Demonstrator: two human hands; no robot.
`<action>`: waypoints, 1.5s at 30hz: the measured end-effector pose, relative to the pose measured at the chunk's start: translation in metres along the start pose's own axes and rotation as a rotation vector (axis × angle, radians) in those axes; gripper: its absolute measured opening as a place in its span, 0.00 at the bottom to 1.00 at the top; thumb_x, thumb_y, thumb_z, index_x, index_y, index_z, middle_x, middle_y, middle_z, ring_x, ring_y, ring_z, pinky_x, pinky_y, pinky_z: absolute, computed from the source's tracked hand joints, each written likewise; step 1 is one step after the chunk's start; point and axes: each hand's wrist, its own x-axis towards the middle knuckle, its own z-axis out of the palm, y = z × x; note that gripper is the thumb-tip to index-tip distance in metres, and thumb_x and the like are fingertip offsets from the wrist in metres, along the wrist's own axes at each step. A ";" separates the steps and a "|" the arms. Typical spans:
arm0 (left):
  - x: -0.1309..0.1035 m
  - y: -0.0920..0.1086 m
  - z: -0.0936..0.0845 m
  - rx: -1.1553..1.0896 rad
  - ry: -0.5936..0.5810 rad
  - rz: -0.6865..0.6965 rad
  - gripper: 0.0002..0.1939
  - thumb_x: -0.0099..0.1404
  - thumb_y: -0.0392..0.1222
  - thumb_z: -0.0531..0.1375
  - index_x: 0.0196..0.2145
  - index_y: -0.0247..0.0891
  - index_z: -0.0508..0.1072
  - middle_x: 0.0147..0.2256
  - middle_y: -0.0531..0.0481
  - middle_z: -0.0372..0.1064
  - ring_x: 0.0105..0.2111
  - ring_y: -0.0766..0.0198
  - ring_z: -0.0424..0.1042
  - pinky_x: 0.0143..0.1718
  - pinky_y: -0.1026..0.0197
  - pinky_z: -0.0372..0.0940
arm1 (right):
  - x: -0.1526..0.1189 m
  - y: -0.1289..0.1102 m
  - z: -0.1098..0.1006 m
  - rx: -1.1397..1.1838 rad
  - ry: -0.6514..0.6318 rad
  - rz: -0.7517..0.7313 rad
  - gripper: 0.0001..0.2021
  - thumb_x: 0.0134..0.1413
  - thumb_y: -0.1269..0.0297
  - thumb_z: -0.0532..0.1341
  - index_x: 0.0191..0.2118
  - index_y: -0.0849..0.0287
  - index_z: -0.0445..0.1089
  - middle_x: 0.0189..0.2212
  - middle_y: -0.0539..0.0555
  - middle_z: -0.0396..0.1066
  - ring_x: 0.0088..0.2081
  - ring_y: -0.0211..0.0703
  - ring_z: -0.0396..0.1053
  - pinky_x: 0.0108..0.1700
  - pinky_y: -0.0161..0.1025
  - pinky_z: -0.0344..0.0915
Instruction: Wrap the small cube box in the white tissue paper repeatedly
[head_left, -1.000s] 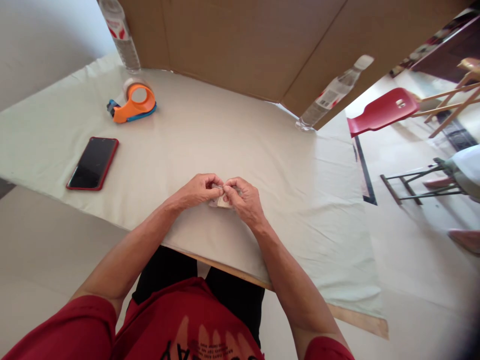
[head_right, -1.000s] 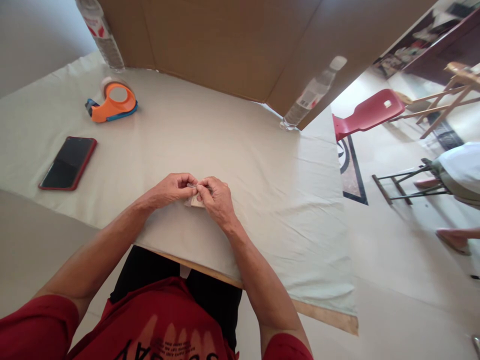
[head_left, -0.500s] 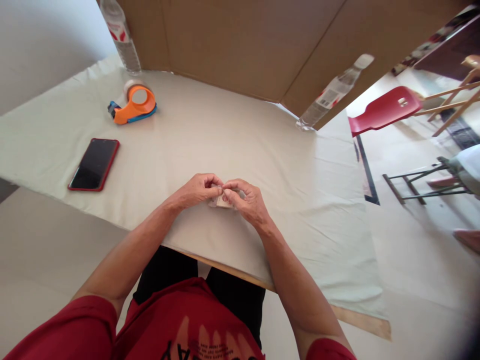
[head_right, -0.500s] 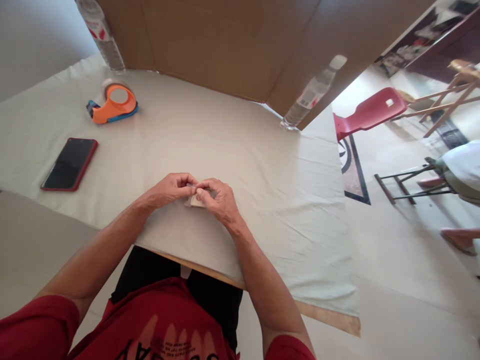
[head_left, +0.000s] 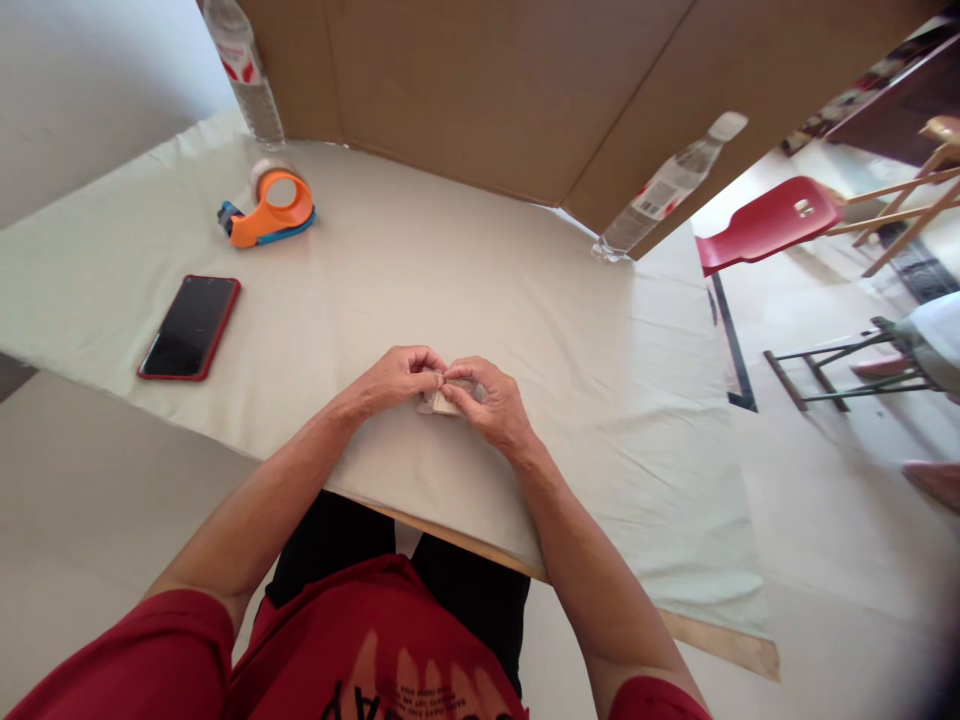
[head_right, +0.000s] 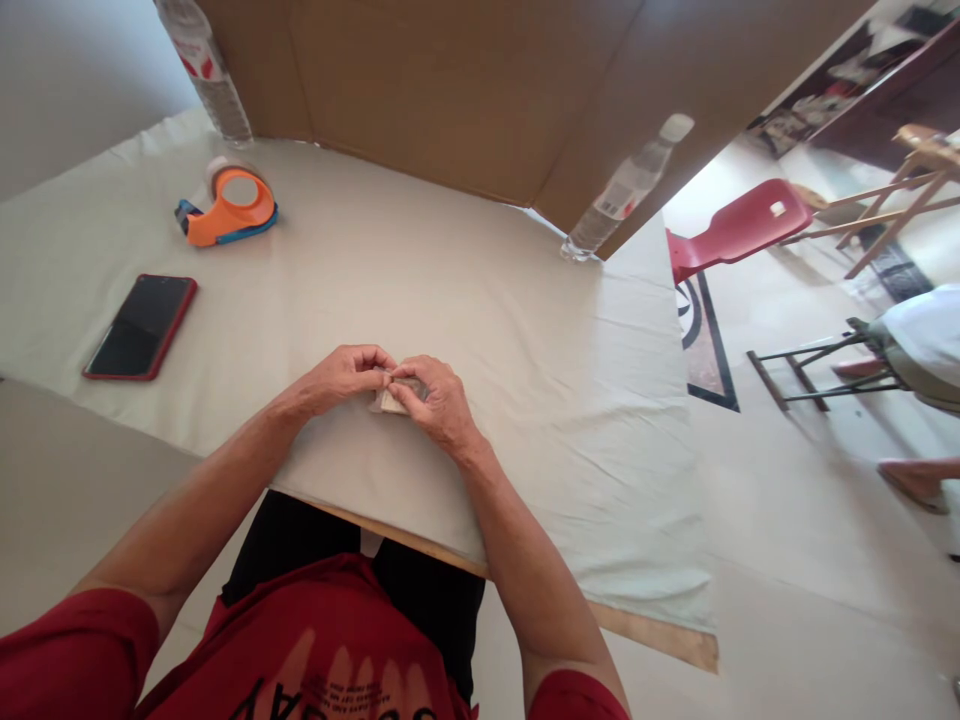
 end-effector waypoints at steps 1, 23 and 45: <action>0.000 0.000 0.000 -0.001 0.000 0.003 0.12 0.53 0.43 0.62 0.34 0.35 0.75 0.28 0.54 0.69 0.28 0.68 0.66 0.31 0.65 0.59 | 0.000 0.001 0.001 -0.033 0.017 -0.031 0.04 0.57 0.61 0.63 0.37 0.53 0.74 0.39 0.55 0.79 0.44 0.47 0.75 0.51 0.46 0.67; -0.002 0.003 0.003 0.132 0.037 0.083 0.14 0.53 0.43 0.60 0.36 0.34 0.75 0.27 0.54 0.69 0.27 0.68 0.64 0.27 0.66 0.58 | -0.005 0.018 0.004 0.287 0.049 0.216 0.18 0.57 0.48 0.63 0.43 0.57 0.72 0.32 0.51 0.76 0.30 0.40 0.70 0.34 0.38 0.67; -0.001 0.002 0.006 0.143 0.084 0.105 0.14 0.54 0.44 0.61 0.37 0.34 0.73 0.29 0.52 0.71 0.27 0.68 0.67 0.27 0.66 0.60 | 0.000 0.019 0.004 0.313 0.028 0.356 0.16 0.48 0.51 0.67 0.37 0.56 0.72 0.23 0.48 0.73 0.24 0.38 0.66 0.28 0.36 0.63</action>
